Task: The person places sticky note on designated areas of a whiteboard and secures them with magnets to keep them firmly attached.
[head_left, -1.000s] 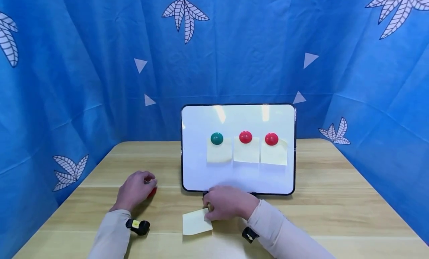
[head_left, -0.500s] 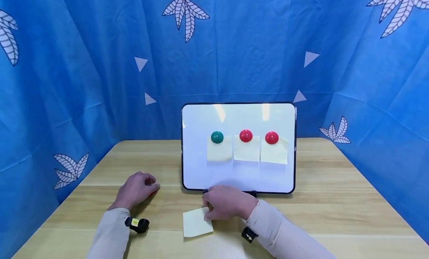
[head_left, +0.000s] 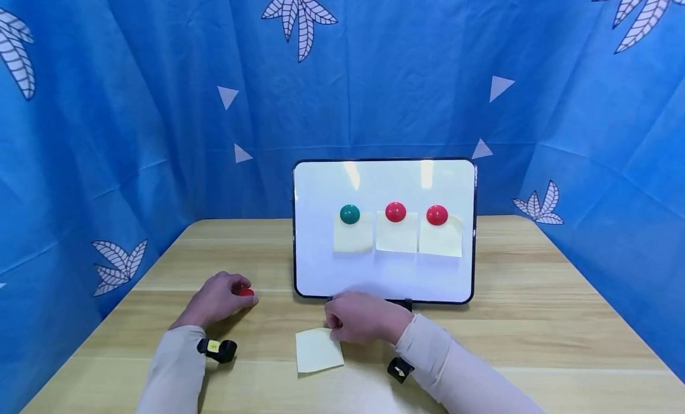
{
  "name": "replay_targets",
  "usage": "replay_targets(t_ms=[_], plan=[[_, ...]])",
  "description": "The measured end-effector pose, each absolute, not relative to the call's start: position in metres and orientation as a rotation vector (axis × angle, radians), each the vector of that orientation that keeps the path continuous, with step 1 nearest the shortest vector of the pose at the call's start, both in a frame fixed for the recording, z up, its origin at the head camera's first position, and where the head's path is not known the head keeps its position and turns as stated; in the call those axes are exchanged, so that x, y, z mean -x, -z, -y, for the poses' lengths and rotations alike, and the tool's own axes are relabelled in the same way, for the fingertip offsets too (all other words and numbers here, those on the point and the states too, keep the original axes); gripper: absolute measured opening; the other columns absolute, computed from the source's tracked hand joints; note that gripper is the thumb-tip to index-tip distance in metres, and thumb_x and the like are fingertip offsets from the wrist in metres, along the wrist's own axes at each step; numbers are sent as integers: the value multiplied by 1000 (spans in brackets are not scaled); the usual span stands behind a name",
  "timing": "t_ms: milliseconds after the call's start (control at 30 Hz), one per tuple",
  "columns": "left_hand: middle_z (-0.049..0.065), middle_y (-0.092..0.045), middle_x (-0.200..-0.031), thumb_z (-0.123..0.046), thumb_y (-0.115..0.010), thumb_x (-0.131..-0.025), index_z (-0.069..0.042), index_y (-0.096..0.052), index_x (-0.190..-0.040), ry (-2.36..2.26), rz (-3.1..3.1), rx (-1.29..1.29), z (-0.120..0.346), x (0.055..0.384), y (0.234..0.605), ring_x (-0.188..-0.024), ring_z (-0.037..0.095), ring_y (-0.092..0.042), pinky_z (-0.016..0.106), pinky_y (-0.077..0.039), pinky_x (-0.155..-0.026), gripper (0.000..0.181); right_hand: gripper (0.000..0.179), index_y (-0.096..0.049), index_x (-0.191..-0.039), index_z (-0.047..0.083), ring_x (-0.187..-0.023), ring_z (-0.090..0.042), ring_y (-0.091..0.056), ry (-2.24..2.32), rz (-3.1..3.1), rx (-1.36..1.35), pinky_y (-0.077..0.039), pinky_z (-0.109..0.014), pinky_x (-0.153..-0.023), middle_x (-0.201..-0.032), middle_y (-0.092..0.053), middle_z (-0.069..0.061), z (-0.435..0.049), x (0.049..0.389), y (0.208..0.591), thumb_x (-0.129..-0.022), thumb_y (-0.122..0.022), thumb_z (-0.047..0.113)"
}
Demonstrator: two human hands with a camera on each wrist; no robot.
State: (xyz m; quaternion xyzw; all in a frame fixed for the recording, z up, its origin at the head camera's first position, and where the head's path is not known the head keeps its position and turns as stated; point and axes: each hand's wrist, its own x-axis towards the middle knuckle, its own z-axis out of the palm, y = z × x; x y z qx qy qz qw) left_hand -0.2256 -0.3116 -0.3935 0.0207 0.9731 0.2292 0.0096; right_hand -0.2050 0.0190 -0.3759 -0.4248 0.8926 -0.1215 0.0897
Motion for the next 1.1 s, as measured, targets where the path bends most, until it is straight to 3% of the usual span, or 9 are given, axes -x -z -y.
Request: replay_targets(t_ms=[533, 1100], plan=[[11, -60, -111, -28, -80, -86, -5, -66, -119, -833, -2921, -41, 313, 224, 389, -94, 27, -55, 39, -53, -78, 43, 21, -55, -77, 23, -61, -4, -49, 476, -2632, 1267, -41, -20, -57, -68, -51, 12, -27, 206, 369, -91, -66, 12], [9, -63, -108, -28, -81, -85, -7, -68, -116, -810, -2992, 1, 312, 225, 389, -96, 27, -56, 45, -52, -85, 39, 17, -57, -85, 22, -63, -6, -50, 683, -2636, 1254, -43, -20, -56, -71, -53, 11, -26, 209, 366, -90, -64, 7]])
